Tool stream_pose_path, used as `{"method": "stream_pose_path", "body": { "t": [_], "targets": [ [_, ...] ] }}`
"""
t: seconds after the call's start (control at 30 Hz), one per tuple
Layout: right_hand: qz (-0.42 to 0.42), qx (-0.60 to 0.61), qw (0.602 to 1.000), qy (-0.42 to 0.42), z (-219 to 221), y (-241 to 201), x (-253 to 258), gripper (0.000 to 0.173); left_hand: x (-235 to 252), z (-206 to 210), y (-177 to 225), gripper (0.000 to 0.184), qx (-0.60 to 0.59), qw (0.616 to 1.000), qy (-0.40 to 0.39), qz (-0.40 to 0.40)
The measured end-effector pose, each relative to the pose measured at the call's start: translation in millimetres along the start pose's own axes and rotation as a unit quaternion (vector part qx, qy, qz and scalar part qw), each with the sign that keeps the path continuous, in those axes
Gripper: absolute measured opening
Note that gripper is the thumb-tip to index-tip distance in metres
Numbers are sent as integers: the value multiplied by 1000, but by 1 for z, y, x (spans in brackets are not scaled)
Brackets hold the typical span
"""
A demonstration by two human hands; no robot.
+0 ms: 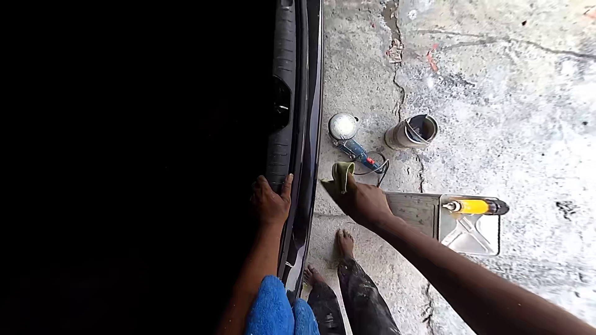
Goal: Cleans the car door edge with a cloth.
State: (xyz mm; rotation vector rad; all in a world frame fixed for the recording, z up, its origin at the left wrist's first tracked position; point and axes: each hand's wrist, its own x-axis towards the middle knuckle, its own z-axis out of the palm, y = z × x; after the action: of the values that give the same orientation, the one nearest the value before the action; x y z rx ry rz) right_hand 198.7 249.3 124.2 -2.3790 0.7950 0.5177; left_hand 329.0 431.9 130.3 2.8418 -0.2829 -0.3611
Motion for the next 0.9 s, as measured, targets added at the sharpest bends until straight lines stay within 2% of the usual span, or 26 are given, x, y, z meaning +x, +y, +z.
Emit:
{"method": "stream_pose_path", "body": {
  "t": [0.03,0.07,0.1,0.17,0.23,0.3,0.37,0.43,0.47,0.5,0.57,0.63,0.67,0.7,0.8,0.9],
  "targets": [
    [39,107,993,-17,7,11,-20,39,-5,1,-1,90,4,1000,-14,-3],
    [52,247,967,-25,10,21,-34,39,-5,0,2,90,9,1000,-21,-3],
    [47,381,922,-42,9,25,-42,39,-4,-1,4,90,13,1000,-19,-1],
    [12,553,828,-89,7,29,-51,41,-5,-3,7,88,19,1000,-17,-8],
    [-8,641,757,-125,8,30,-51,35,-4,-6,9,87,25,999,-22,-17],
    [-10,697,704,-136,13,32,-50,33,-4,-4,8,87,28,999,-14,-13],
    [13,719,683,-123,15,31,-47,42,-7,0,6,87,26,1000,-3,-7],
    [78,700,707,-60,11,18,-35,60,-9,-1,6,87,24,1000,4,-2],
    [104,678,727,-13,7,10,-25,56,-8,-1,7,87,23,1000,14,7],
    [103,650,753,32,3,4,-13,46,-6,-1,9,86,19,999,27,19],
    [62,544,830,107,2,-8,5,18,-5,0,10,80,16,998,49,34],
    [-6,381,913,148,20,-16,6,21,-7,-1,8,78,24,998,54,34],
    [-37,305,940,150,33,-20,-3,23,-8,-1,8,79,28,998,54,32],
    [-71,248,954,150,46,-23,-15,21,-8,-1,10,81,26,998,53,30],
    [-136,207,950,188,75,-29,-40,27,-6,-3,13,82,28,998,51,30],
    [-119,227,949,182,47,-30,5,30,-7,-1,10,83,29,997,58,30]
  ]
}}
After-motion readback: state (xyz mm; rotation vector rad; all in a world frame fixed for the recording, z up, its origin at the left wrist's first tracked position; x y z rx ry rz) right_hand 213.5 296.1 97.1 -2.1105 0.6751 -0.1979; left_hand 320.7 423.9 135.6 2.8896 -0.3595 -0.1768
